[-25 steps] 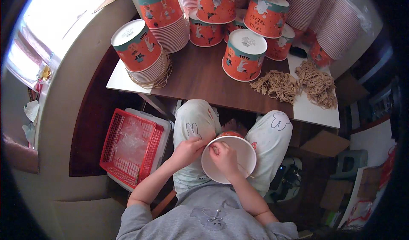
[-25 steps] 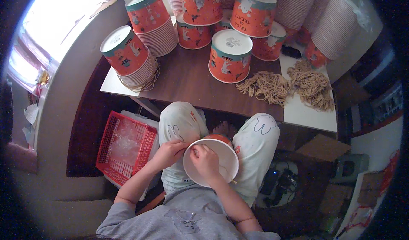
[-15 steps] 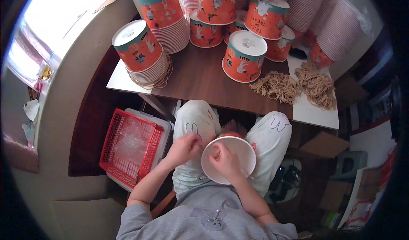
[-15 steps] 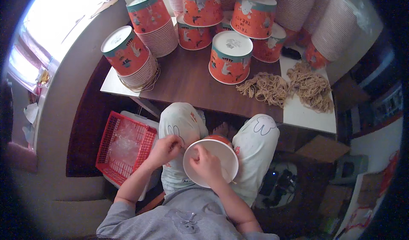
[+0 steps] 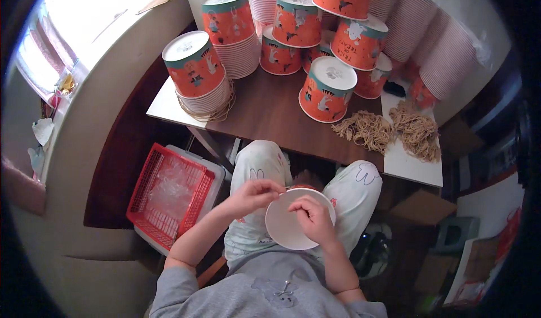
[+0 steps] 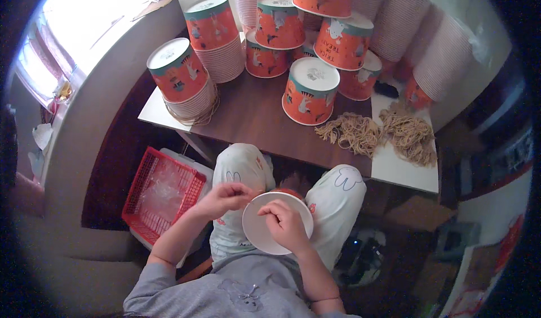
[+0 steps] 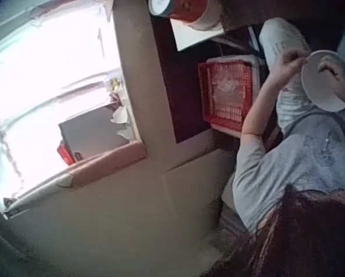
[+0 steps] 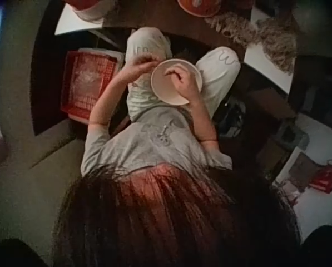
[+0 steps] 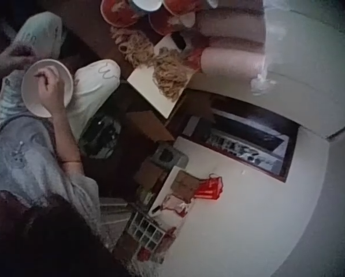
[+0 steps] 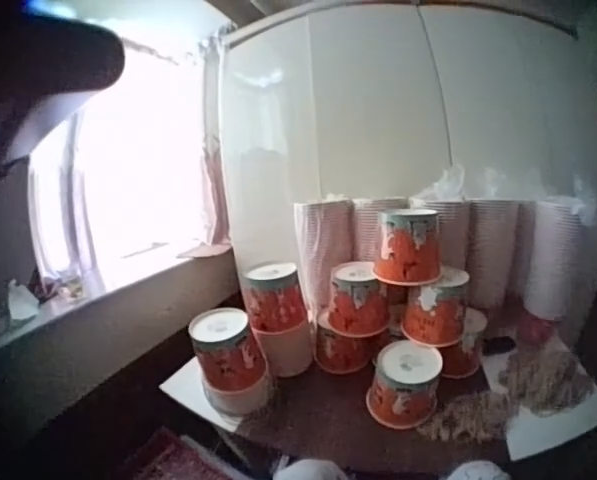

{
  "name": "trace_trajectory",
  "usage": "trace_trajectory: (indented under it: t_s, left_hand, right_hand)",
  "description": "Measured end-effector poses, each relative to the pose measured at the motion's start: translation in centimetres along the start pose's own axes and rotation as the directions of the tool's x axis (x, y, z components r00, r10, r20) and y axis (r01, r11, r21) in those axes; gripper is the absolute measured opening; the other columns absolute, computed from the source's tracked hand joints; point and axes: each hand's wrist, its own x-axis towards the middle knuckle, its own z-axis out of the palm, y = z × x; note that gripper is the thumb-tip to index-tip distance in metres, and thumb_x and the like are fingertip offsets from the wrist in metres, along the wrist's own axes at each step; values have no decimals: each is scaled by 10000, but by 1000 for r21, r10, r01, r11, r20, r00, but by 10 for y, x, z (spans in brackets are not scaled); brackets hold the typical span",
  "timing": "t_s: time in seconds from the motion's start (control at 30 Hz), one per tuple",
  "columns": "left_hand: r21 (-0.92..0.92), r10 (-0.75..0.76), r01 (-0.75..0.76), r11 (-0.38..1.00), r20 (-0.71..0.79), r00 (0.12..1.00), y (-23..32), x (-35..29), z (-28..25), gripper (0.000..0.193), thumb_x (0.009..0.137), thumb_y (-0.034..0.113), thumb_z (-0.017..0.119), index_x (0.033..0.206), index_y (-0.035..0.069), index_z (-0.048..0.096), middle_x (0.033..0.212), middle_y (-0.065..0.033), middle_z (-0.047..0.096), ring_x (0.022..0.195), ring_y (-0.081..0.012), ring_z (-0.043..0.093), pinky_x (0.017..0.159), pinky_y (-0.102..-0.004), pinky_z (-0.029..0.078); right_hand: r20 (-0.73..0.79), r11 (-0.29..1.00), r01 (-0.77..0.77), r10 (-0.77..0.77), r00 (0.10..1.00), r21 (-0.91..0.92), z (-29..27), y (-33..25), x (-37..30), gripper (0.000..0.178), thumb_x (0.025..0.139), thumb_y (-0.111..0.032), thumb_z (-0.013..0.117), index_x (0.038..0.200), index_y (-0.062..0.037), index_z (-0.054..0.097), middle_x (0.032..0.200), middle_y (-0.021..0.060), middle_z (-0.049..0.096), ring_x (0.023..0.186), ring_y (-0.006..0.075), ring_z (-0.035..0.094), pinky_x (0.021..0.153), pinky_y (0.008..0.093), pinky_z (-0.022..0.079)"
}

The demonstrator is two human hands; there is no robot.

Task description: Threading pre-cut lengths of string through holes in paper buckets to create carry handles.

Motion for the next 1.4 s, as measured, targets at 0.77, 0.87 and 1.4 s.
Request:
trace_trajectory:
  t_s: [0.77, 0.87, 1.4]
  left_hand:
    - [272, 82, -114, 955, 123, 989, -20, 0, -18, 137, 888, 124, 493, 893, -8, 525, 789, -38, 584, 751, -107, 558, 704, -247, 448]
    - [147, 76, -88, 985, 88, 993, -24, 1, -22, 117, 870, 112, 518, 882, -4, 528, 785, -44, 590, 751, -108, 568, 706, -247, 454]
    - [658, 179, -173, 733, 58, 982, 5, 0, -14, 186, 749, 131, 673, 800, 14, 538, 702, -83, 612, 668, -139, 595, 596, -277, 465]
  right_hand:
    - [-156, 816, 174, -306, 939, -552, 11, 12, -5, 77, 663, -127, 643, 731, -93, 630, 927, 75, 561, 889, 259, 515, 778, 381, 399]
    - [-147, 772, 174, -327, 933, -611, 30, 12, -24, 49, 654, -151, 639, 686, -121, 618, 844, 52, 535, 839, 248, 499, 730, 380, 388]
    - [-186, 957, 41, -97, 978, -287, 55, 35, 1, 190, 730, -104, 670, 893, -15, 635, 820, 98, 612, 674, 204, 616, 580, 292, 492]
